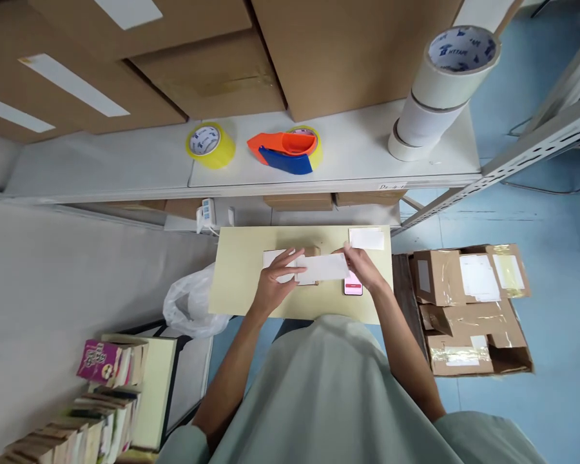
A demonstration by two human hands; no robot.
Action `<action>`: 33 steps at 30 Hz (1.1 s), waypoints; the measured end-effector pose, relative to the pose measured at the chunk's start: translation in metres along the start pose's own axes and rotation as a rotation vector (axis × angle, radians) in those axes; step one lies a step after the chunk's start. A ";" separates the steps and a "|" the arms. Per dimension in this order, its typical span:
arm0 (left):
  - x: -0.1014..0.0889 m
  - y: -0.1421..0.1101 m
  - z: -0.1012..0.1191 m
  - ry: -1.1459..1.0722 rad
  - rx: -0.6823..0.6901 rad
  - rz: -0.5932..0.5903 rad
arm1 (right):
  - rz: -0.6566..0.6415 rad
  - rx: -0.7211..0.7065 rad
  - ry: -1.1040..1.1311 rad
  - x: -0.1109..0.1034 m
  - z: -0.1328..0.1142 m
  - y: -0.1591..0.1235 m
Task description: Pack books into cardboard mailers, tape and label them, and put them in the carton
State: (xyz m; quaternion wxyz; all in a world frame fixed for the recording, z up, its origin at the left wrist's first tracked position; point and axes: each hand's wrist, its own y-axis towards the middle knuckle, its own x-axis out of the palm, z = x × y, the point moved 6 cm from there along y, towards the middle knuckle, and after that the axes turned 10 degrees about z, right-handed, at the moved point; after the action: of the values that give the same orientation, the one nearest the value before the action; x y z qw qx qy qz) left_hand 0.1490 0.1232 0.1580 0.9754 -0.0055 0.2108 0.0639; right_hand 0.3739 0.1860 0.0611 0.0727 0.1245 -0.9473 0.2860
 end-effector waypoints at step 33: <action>-0.206 -0.044 -0.009 -0.370 -0.075 -0.249 | 0.618 -0.386 -0.343 0.210 -0.085 -0.160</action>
State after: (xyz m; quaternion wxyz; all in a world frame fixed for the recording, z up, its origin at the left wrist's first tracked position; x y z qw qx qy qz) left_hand -0.0355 0.0540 0.2340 0.9970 -0.0560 0.0232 -0.0491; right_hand 0.2225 0.0639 0.2594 -0.1538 -0.1364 -0.9748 0.0864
